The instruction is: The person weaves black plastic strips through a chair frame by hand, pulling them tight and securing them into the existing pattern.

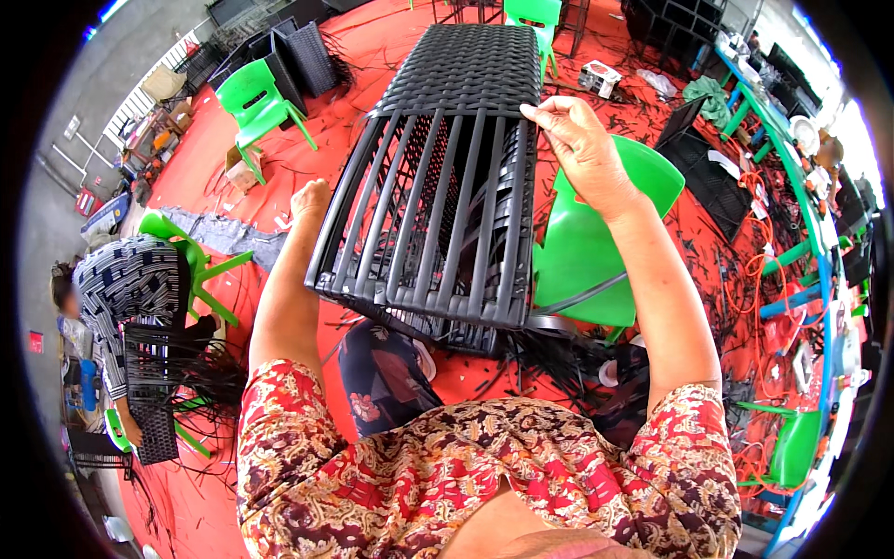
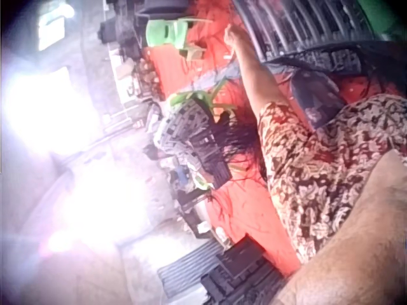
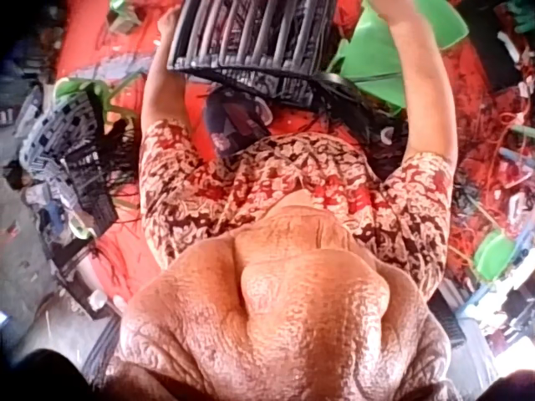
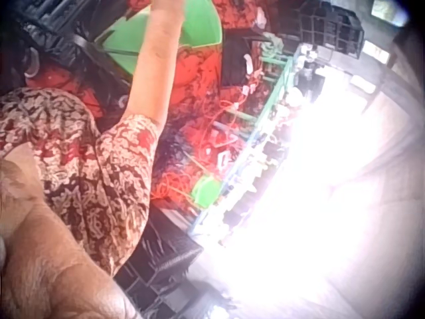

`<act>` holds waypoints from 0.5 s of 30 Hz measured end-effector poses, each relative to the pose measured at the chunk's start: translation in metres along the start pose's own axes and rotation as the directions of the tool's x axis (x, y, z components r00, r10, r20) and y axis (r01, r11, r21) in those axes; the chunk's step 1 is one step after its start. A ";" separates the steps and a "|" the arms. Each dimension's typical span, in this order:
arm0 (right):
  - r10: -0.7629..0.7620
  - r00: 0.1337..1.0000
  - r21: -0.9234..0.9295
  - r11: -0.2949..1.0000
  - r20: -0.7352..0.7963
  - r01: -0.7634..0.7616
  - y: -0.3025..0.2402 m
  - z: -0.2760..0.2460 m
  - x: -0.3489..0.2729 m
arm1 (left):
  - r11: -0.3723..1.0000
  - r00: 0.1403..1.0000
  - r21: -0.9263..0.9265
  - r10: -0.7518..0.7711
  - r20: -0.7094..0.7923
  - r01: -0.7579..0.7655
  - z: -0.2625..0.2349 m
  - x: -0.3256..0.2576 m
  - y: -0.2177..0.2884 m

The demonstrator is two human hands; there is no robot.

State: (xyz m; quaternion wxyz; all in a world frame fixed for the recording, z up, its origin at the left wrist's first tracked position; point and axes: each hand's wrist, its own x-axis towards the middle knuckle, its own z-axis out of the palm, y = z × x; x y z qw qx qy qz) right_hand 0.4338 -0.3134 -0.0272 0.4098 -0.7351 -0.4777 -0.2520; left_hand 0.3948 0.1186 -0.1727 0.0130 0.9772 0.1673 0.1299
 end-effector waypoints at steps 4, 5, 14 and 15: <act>-0.054 0.998 -0.050 0.997 -0.019 0.053 0.000 0.011 0.002 | 0.905 0.975 -0.382 0.218 0.037 -0.188 -0.059 -0.025 0.019; -0.076 0.997 -0.079 0.994 -0.021 0.074 0.003 0.011 0.001 | 0.850 0.960 -0.473 0.279 0.034 -0.230 -0.074 -0.033 0.031; -0.151 0.988 -0.114 0.982 -0.021 0.148 0.009 0.020 0.007 | 0.419 0.951 -0.878 0.289 -0.113 -0.231 -0.062 0.026 0.050; -0.111 0.994 -0.058 0.992 -0.007 0.110 0.007 0.020 0.007 | 0.458 0.945 -0.840 0.276 -0.177 -0.291 -0.057 0.024 0.041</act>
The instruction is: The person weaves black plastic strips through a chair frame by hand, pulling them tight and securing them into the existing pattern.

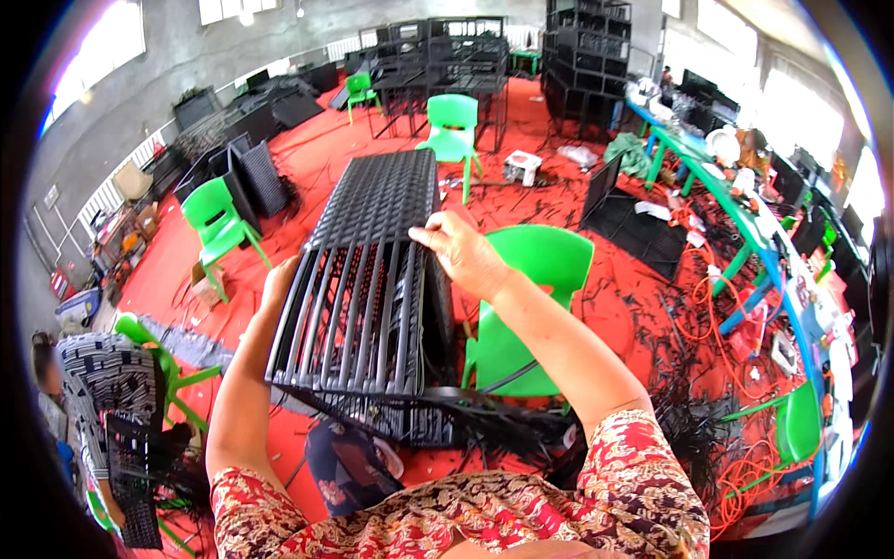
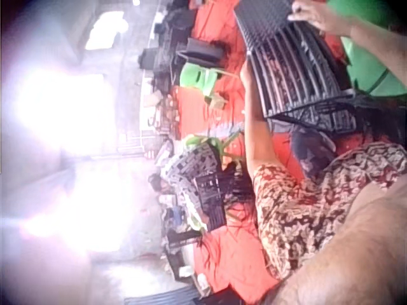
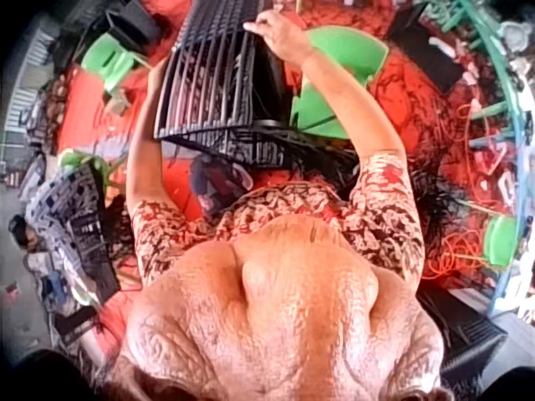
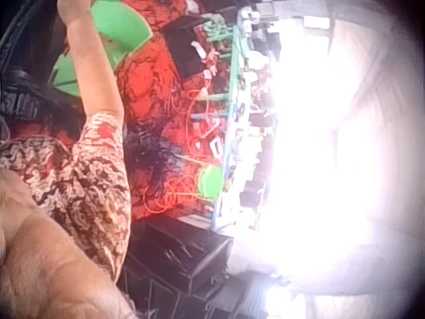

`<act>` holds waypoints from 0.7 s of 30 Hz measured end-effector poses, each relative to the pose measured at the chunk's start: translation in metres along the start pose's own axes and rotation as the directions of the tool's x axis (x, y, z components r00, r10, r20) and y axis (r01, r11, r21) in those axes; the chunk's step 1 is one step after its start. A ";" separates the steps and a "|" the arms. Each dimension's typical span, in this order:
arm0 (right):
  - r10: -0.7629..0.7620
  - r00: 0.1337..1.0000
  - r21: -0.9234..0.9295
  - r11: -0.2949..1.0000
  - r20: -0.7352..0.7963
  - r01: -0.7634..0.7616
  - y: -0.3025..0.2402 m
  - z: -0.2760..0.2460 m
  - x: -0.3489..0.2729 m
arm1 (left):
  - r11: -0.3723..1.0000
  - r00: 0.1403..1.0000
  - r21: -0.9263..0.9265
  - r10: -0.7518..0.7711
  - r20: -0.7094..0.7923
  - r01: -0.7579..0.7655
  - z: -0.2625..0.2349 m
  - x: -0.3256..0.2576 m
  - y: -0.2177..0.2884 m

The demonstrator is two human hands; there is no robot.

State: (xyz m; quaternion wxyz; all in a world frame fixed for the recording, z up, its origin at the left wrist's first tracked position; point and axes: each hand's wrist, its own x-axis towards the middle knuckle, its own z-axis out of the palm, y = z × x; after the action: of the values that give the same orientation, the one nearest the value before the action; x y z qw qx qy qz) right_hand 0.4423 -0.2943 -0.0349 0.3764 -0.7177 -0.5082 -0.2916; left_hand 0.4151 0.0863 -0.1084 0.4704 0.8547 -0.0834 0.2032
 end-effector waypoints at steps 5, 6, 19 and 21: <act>0.011 0.994 -0.127 0.992 0.112 0.003 0.004 -0.027 -0.006 | 0.626 0.971 0.763 0.237 0.013 -0.163 0.020 -0.001 0.042; 0.027 0.989 -0.154 0.988 0.143 -0.005 0.003 -0.026 -0.005 | 0.529 0.964 0.831 0.264 0.030 -0.171 0.020 -0.002 0.043; -0.152 0.910 -0.310 0.908 0.386 0.283 0.001 -0.019 0.016 | 0.494 0.949 0.857 0.314 -0.017 -0.148 0.015 -0.008 0.035; -0.128 0.917 -0.303 0.919 0.378 0.253 0.000 -0.017 0.015 | 0.504 0.950 0.852 0.311 -0.029 -0.139 0.022 -0.009 0.034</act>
State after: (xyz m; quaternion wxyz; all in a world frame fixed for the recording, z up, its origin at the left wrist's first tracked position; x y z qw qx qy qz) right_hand 0.4463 -0.3013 -0.0134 0.1172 -0.7591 -0.5761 -0.2794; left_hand 0.4015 0.0487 -0.0961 -0.0238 0.9342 -0.0438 0.3534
